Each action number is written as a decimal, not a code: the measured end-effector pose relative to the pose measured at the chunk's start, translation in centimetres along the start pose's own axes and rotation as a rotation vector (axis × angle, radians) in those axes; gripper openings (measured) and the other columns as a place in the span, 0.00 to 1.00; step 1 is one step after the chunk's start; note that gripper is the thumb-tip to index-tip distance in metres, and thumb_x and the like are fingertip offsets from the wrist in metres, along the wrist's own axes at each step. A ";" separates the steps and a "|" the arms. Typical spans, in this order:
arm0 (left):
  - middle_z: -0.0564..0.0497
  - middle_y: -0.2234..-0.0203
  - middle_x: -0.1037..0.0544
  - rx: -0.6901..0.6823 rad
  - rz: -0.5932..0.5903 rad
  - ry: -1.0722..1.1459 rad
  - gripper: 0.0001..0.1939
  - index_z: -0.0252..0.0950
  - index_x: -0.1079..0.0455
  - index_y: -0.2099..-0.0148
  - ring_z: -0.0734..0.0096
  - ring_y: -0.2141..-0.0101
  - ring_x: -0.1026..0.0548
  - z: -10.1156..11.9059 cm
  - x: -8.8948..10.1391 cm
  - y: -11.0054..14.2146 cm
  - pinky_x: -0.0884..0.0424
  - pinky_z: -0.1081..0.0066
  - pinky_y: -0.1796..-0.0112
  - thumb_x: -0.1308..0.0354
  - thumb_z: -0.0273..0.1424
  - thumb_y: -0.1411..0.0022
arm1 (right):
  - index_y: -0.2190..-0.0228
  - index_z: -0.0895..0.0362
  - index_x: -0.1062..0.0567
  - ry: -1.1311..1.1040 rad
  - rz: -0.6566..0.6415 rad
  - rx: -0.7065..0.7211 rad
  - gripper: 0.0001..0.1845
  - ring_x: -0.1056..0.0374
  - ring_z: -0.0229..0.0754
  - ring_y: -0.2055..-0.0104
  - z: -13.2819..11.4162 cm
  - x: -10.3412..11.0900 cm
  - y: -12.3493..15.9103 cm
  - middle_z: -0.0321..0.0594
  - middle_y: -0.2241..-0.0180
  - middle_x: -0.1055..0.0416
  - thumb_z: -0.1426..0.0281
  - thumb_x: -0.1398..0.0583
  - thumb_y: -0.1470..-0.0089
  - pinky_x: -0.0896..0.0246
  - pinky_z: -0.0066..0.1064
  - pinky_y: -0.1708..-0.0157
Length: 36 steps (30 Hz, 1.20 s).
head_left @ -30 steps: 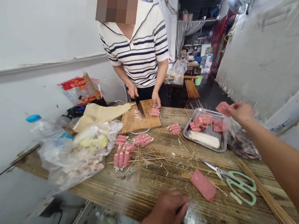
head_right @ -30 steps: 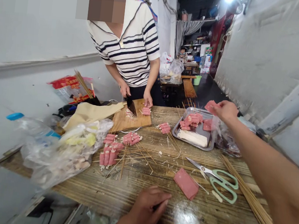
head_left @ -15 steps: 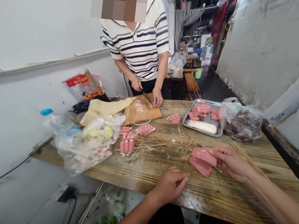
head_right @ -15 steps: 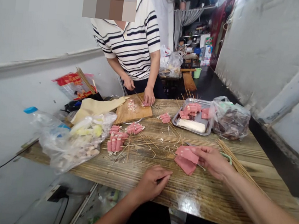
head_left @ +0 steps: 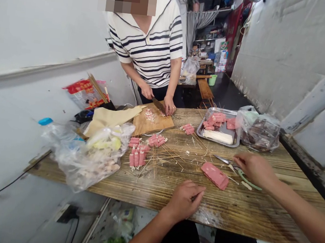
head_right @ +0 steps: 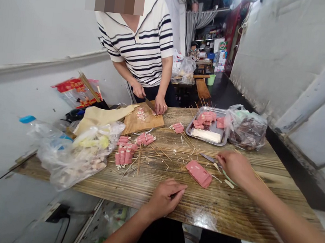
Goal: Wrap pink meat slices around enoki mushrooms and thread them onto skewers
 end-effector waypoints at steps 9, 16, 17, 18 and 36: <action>0.49 0.72 0.19 -0.004 0.011 -0.008 0.11 0.36 0.23 0.58 0.70 0.72 0.24 -0.2 -0.2 0.1 0.31 0.70 0.67 0.46 0.24 0.38 | 0.67 0.60 0.21 0.173 -0.006 0.083 0.13 0.30 0.50 0.57 1.6 -1.2 -11.0 0.51 0.63 0.23 0.69 0.44 0.46 0.38 0.35 0.59; 0.47 0.70 0.19 -0.010 0.004 -0.044 0.11 0.34 0.24 0.57 0.70 0.70 0.23 -0.1 0.0 0.1 0.29 0.69 0.65 0.47 0.24 0.37 | 0.65 0.62 0.22 0.135 0.026 0.172 0.15 0.32 0.51 0.57 -0.9 0.5 -7.8 0.54 0.64 0.26 0.68 0.46 0.43 0.39 0.37 0.60; 0.47 0.70 0.19 -0.014 0.001 -0.056 0.11 0.34 0.24 0.57 0.70 0.70 0.23 -0.1 0.0 0.1 0.29 0.69 0.65 0.47 0.24 0.37 | 0.65 0.60 0.22 0.046 0.012 0.251 0.16 0.31 0.50 0.58 -1.4 0.5 -6.4 0.52 0.64 0.26 0.66 0.47 0.42 0.39 0.36 0.59; 0.47 0.71 0.19 -0.020 0.001 -0.068 0.11 0.34 0.24 0.57 0.70 0.70 0.23 -0.1 0.0 0.1 0.29 0.69 0.65 0.47 0.24 0.37 | 0.65 0.58 0.21 -0.074 -0.035 0.356 0.16 0.31 0.47 0.59 -1.9 0.5 -4.9 0.49 0.64 0.25 0.63 0.47 0.41 0.38 0.36 0.59; 0.47 0.65 0.18 0.011 0.013 -0.172 0.11 0.35 0.24 0.54 0.67 0.65 0.22 0.9 -1.5 -2.2 0.26 0.66 0.60 0.45 0.26 0.37 | 0.65 0.54 0.20 -0.588 -0.144 0.551 0.20 0.31 0.43 0.57 -2.6 -2.3 1.1 0.44 0.57 0.28 0.58 0.49 0.39 0.38 0.36 0.55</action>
Point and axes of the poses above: each hand's wrist, its own y-axis away from the middle knuckle, its own x-axis out of the back of the hand, z = x × y, the point moved 1 cm from there along -y, towards the middle knuckle
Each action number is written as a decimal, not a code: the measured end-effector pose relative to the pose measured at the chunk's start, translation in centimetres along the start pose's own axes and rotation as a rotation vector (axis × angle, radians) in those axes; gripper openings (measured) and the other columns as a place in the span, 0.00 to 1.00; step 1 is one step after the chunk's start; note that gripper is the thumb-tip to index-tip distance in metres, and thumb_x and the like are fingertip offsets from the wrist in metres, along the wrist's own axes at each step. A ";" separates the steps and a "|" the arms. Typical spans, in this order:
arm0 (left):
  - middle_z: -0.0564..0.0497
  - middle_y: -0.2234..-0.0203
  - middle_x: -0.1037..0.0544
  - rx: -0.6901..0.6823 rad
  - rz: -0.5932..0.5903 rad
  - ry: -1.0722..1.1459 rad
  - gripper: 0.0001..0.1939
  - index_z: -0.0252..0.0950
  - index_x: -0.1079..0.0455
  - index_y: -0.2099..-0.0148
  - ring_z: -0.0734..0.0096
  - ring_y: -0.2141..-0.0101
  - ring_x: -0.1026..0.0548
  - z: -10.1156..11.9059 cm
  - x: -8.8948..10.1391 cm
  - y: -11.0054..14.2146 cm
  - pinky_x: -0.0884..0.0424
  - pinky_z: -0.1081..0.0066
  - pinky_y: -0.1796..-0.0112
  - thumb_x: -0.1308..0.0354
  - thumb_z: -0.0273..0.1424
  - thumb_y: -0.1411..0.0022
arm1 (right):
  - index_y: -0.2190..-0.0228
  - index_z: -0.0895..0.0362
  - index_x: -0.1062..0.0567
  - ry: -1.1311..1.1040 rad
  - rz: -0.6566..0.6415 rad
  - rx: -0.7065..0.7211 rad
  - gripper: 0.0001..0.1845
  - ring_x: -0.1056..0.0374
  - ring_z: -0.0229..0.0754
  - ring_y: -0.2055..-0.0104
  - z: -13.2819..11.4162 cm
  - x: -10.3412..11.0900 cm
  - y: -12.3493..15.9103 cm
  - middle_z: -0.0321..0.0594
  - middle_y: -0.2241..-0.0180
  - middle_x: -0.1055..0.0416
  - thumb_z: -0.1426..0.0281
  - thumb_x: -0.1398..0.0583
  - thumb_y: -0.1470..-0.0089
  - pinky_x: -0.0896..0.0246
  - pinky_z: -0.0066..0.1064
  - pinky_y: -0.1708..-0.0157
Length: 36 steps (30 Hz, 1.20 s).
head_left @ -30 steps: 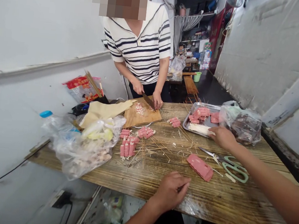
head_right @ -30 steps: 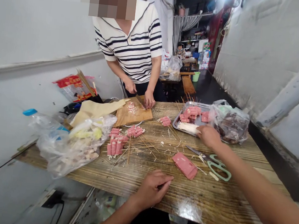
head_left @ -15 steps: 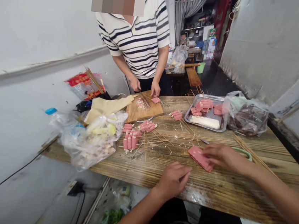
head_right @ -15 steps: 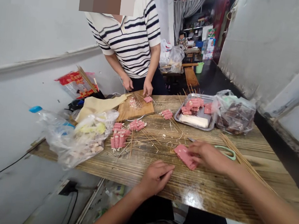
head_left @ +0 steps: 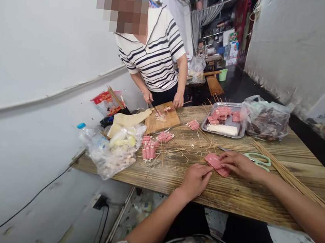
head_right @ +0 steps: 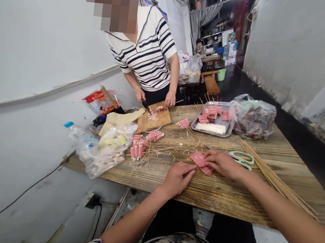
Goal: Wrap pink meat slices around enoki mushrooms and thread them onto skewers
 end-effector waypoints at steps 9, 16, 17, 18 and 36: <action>0.48 0.64 0.18 0.114 -0.034 -0.004 0.08 0.38 0.22 0.58 0.66 0.65 0.22 0.1 -2.4 -3.0 0.26 0.65 0.58 0.38 0.28 0.40 | 0.67 0.55 0.21 -0.070 0.016 -0.025 0.21 0.31 0.42 0.60 0.4 -0.1 -0.3 0.43 0.61 0.28 0.57 0.49 0.39 0.38 0.35 0.57; 0.49 0.70 0.19 0.163 0.001 0.008 0.05 0.35 0.21 0.63 0.68 0.68 0.24 -1.4 0.5 -6.9 0.27 0.69 0.63 0.39 0.25 0.40 | 0.61 0.53 0.22 0.089 0.131 -0.012 0.18 0.32 0.43 0.62 0.0 0.6 -1.8 0.43 0.64 0.26 0.60 0.49 0.40 0.39 0.34 0.60; 0.48 0.70 0.19 0.147 0.026 0.013 0.05 0.33 0.21 0.64 0.68 0.68 0.24 -1.5 1.4 -7.3 0.27 0.69 0.63 0.39 0.25 0.41 | 0.62 0.54 0.21 0.116 0.181 -0.015 0.18 0.32 0.44 0.63 -0.2 0.9 -2.3 0.43 0.66 0.26 0.61 0.49 0.40 0.39 0.34 0.62; 0.48 0.70 0.19 0.127 0.055 0.021 0.05 0.32 0.21 0.64 0.68 0.68 0.24 -1.5 2.4 -7.5 0.27 0.69 0.63 0.39 0.24 0.41 | 0.63 0.55 0.21 0.142 0.227 -0.008 0.18 0.32 0.44 0.63 -0.6 1.1 -2.9 0.44 0.66 0.26 0.62 0.49 0.40 0.39 0.34 0.62; 0.43 0.58 0.22 -0.068 0.062 -0.156 0.11 0.35 0.28 0.52 0.66 0.59 0.24 -2.0 4.3 7.5 0.25 0.66 0.57 0.47 0.25 0.35 | 0.64 0.55 0.21 0.406 0.319 0.102 0.16 0.33 0.43 0.62 -2.3 -1.3 1.3 0.45 0.64 0.26 0.66 0.48 0.38 0.38 0.34 0.62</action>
Point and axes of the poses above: each hand's wrist, its own y-axis away from the middle knuckle, its own x-axis out of the back of the hand, z = x × y, the point moved 1 cm from there along -y, towards the middle knuckle
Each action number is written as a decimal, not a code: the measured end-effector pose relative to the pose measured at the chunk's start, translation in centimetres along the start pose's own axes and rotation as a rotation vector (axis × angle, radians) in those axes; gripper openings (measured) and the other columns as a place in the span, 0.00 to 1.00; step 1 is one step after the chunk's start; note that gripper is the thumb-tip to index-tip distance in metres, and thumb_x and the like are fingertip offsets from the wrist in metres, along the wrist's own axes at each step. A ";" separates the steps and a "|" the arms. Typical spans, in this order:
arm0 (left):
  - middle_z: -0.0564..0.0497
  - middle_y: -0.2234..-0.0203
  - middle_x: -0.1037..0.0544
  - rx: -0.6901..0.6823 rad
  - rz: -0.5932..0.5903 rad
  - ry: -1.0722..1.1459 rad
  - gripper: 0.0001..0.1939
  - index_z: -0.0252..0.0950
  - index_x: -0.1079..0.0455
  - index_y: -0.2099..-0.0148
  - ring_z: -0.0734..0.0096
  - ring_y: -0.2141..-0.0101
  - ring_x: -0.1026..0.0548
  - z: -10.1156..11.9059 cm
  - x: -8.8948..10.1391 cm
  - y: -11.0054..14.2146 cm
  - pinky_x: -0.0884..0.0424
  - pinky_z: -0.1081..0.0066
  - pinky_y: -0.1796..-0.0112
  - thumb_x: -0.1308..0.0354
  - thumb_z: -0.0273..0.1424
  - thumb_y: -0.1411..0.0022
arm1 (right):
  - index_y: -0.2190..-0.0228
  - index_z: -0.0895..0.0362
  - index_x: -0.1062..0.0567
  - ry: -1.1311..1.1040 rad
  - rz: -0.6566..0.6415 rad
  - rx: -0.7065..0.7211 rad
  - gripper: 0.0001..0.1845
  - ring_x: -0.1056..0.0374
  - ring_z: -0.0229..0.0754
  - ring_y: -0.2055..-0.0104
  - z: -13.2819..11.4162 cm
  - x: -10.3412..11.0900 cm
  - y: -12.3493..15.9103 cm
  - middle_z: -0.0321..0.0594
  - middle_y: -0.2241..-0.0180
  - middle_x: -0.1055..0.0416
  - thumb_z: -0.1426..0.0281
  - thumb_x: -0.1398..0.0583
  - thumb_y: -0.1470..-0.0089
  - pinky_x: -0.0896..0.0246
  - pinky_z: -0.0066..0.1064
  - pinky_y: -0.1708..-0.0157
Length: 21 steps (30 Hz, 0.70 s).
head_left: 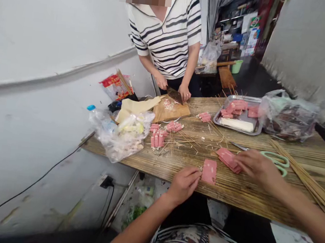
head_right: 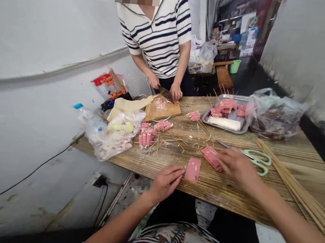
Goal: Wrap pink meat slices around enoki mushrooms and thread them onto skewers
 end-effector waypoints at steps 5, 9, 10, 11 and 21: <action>0.45 0.60 0.21 0.009 0.053 0.083 0.10 0.36 0.27 0.55 0.66 0.61 0.24 0.1 -0.6 -2.0 0.26 0.65 0.59 0.44 0.25 0.37 | 0.64 0.60 0.20 0.335 -0.141 -0.278 0.17 0.31 0.44 0.60 8.1 2.0 -3.9 0.47 0.63 0.24 0.66 0.47 0.39 0.38 0.31 0.61; 0.46 0.62 0.21 0.062 0.085 0.121 0.10 0.36 0.26 0.55 0.67 0.61 0.24 -0.1 -0.8 -2.9 0.26 0.66 0.59 0.44 0.24 0.38 | 0.63 0.60 0.21 0.448 -0.293 -0.317 0.15 0.31 0.45 0.57 10.6 1.6 -6.6 0.47 0.62 0.25 0.69 0.46 0.40 0.40 0.29 0.61; 0.46 0.62 0.21 0.069 0.090 0.125 0.10 0.36 0.26 0.55 0.67 0.61 0.24 -0.2 -0.8 -2.9 0.26 0.66 0.59 0.44 0.23 0.38 | 0.64 0.60 0.21 0.465 -0.325 -0.312 0.14 0.32 0.44 0.57 10.9 1.3 -7.1 0.47 0.63 0.25 0.69 0.46 0.40 0.41 0.29 0.62; 0.46 0.62 0.21 0.075 0.095 0.131 0.11 0.36 0.26 0.55 0.67 0.61 0.24 -0.2 -0.8 -2.9 0.26 0.66 0.59 0.44 0.23 0.38 | 0.66 0.60 0.21 0.483 -0.356 -0.311 0.14 0.32 0.44 0.58 11.0 1.1 -7.5 0.47 0.64 0.26 0.70 0.46 0.41 0.41 0.29 0.63; 0.46 0.61 0.21 0.091 0.083 0.173 0.13 0.36 0.28 0.53 0.68 0.61 0.24 -0.2 -0.8 -2.6 0.27 0.67 0.58 0.45 0.22 0.39 | 0.70 0.67 0.24 0.576 -0.545 -0.337 0.13 0.31 0.48 0.62 12.7 -0.4 -9.6 0.57 0.65 0.26 0.74 0.47 0.44 0.46 0.31 0.65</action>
Point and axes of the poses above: each hand's wrist, its own y-axis away from the middle knuckle, its own x-axis out of the back of the hand, z = x × y, the point moved 1 cm from there along -y, towards the middle knuckle
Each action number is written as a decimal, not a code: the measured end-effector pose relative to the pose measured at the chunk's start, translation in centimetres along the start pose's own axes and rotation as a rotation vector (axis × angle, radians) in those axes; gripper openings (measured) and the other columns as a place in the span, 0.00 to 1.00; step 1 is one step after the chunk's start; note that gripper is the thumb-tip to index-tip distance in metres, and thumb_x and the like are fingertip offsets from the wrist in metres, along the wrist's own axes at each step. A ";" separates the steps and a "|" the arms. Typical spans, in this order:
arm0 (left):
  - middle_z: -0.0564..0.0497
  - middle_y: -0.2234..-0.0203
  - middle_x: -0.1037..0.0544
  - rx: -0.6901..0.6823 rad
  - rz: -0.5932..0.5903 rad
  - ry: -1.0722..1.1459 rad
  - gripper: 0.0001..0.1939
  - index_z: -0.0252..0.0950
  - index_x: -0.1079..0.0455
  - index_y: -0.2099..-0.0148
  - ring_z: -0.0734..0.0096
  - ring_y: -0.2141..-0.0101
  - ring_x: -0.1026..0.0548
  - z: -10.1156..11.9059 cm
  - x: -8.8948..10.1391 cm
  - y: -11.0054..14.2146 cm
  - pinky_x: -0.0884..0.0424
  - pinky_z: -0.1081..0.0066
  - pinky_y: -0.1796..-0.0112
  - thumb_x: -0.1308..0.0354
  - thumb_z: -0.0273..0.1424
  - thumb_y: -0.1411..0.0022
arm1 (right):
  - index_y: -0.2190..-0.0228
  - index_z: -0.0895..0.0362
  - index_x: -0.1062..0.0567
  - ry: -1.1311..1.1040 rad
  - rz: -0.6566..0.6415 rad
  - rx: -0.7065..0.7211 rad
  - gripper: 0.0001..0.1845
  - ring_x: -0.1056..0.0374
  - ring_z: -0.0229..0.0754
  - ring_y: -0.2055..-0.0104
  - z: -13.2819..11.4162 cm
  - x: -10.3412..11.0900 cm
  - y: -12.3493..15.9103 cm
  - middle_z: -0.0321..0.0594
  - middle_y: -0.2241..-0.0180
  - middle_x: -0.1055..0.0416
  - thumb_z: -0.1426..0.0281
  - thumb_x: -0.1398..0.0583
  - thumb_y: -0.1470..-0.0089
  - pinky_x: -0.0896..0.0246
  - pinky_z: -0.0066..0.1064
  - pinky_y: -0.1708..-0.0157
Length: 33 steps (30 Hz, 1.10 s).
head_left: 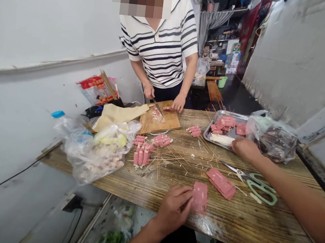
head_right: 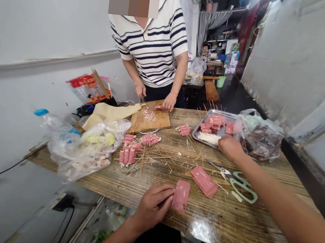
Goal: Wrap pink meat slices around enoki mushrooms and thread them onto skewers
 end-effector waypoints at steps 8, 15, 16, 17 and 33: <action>0.45 0.61 0.21 -0.009 -0.024 -0.003 0.14 0.36 0.28 0.52 0.68 0.61 0.24 0.1 0.0 0.0 0.27 0.67 0.59 0.46 0.22 0.39 | 0.70 0.64 0.26 -0.021 0.021 0.053 0.14 0.31 0.45 0.63 1.0 -0.4 -0.1 0.54 0.65 0.26 0.71 0.48 0.41 0.47 0.31 0.64; 0.45 0.62 0.21 -0.038 -0.019 -0.041 0.13 0.37 0.28 0.53 0.68 0.62 0.24 0.5 0.1 -0.1 0.27 0.67 0.60 0.46 0.22 0.39 | 0.70 0.66 0.26 -0.022 0.030 0.047 0.12 0.31 0.48 0.62 1.0 -0.7 -0.5 0.56 0.65 0.26 0.74 0.48 0.44 0.46 0.32 0.63; 0.45 0.61 0.21 -0.040 -0.023 -0.046 0.14 0.37 0.28 0.53 0.68 0.62 0.24 0.5 0.0 0.0 0.27 0.67 0.60 0.46 0.22 0.39 | 0.70 0.65 0.26 -0.026 0.035 0.051 0.12 0.31 0.47 0.62 1.0 -0.7 -0.6 0.56 0.65 0.26 0.74 0.48 0.44 0.46 0.32 0.62; 0.45 0.61 0.21 -0.039 -0.025 -0.049 0.14 0.37 0.28 0.53 0.67 0.62 0.24 0.5 0.0 0.0 0.26 0.67 0.60 0.46 0.22 0.39 | 0.70 0.65 0.26 -0.030 0.040 0.057 0.11 0.32 0.47 0.62 1.1 -0.7 -0.7 0.56 0.64 0.27 0.74 0.48 0.44 0.46 0.31 0.62; 0.46 0.63 0.21 -0.074 -0.032 -0.072 0.12 0.36 0.28 0.55 0.67 0.63 0.24 0.7 -0.1 0.1 0.26 0.66 0.60 0.45 0.22 0.40 | 0.73 0.67 0.25 -0.040 0.018 0.166 0.14 0.33 0.44 0.65 2.0 -1.4 -0.6 0.57 0.67 0.28 0.77 0.50 0.44 0.47 0.30 0.64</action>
Point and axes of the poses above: each hand's wrist, its own y-axis away from the middle knuckle, its own x-axis out of the back of the hand, z = x × y, the point moved 1 cm from there along -y, towards the middle knuckle
